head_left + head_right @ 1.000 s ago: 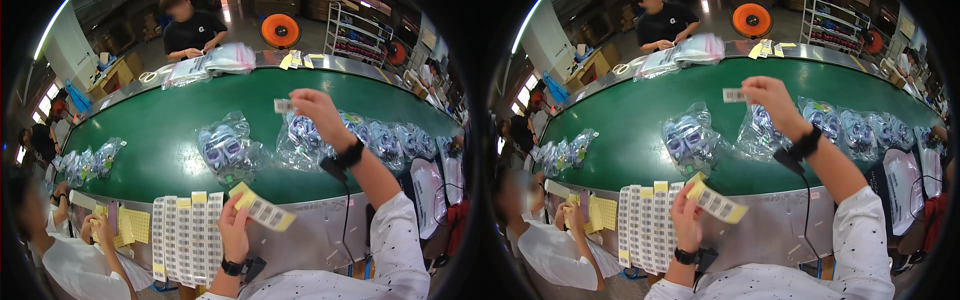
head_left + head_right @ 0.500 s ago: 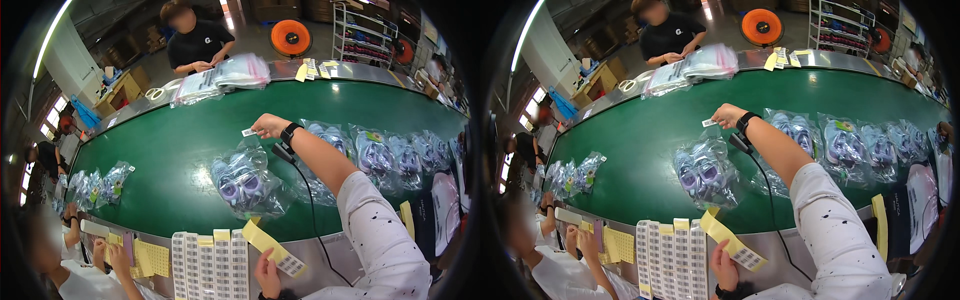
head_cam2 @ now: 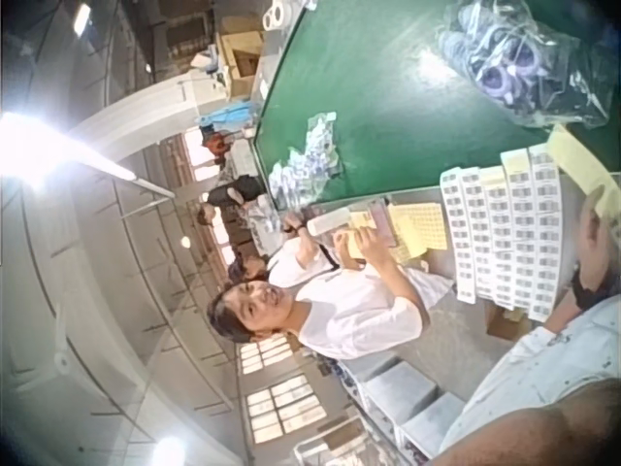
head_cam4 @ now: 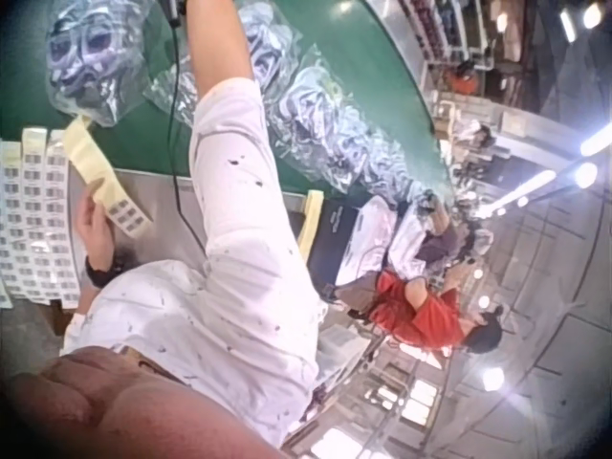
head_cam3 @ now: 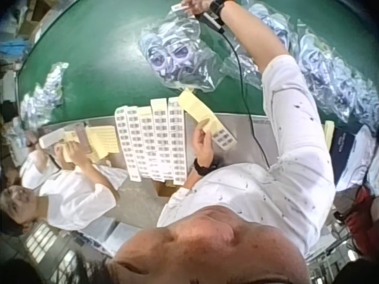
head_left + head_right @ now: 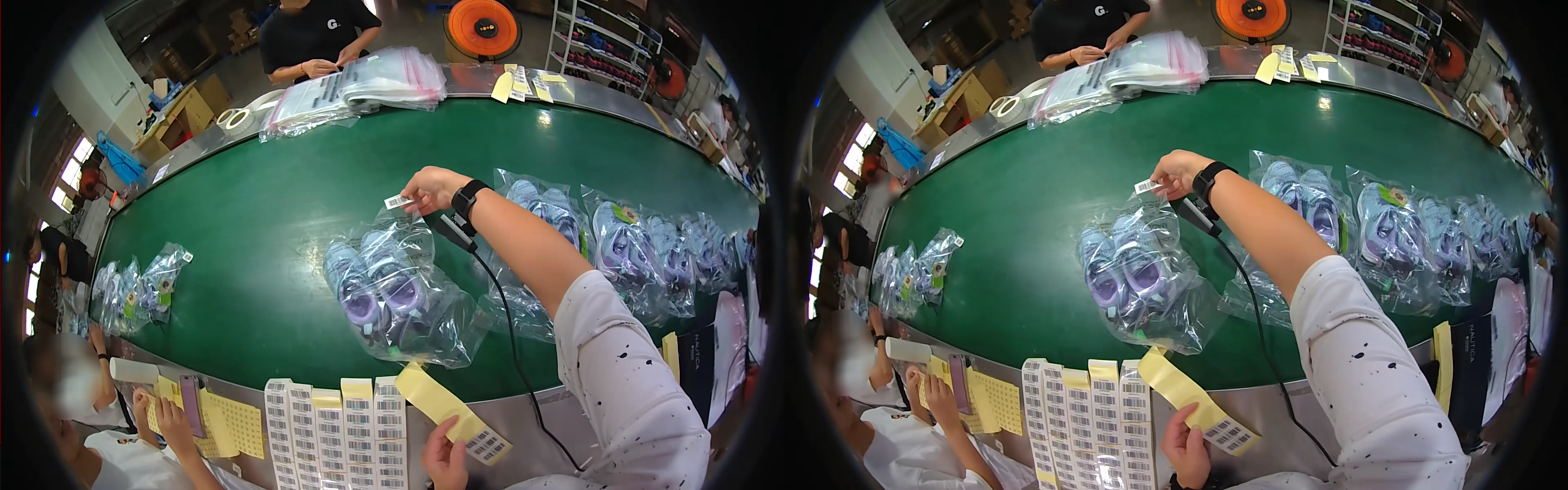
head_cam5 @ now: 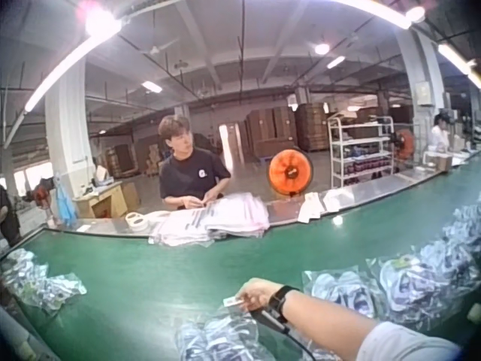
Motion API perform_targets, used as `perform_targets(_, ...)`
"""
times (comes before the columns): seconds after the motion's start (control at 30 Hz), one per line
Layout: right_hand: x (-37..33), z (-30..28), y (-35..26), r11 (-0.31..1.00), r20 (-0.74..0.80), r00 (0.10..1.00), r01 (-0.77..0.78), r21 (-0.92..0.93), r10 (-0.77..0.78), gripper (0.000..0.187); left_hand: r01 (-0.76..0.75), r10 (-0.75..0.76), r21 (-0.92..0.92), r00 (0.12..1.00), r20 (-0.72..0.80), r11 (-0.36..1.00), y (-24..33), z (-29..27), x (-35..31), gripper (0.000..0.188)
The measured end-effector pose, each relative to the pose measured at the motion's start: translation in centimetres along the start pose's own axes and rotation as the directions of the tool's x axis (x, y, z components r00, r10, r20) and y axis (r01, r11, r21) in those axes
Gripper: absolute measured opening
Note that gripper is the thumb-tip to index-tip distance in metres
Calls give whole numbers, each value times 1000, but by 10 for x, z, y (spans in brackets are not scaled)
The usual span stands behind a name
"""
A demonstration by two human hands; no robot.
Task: The person peels barcode stickers from a sheet and applies them to plastic-wrapped footwear packages on a green conveyor belt. The person handles the packages one at a time, placing the labels on the clear plastic bags containing the shoes.
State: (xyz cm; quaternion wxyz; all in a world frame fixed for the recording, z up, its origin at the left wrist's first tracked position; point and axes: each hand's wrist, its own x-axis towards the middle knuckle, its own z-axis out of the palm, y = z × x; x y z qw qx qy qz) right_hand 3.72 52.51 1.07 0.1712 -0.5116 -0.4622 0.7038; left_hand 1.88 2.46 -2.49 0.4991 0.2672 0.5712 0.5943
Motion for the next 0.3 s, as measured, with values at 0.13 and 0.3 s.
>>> perform_targets(0.13,5,7,5,999,-46,998,34,18,-34,5,-63,63,17,998,6,998,-3,1,-1,35)
perform_targets(0.3,21,19,18,975,-216,953,193,-107,-212,9,-40,41,-25,999,19,999,-1,0,0,36)
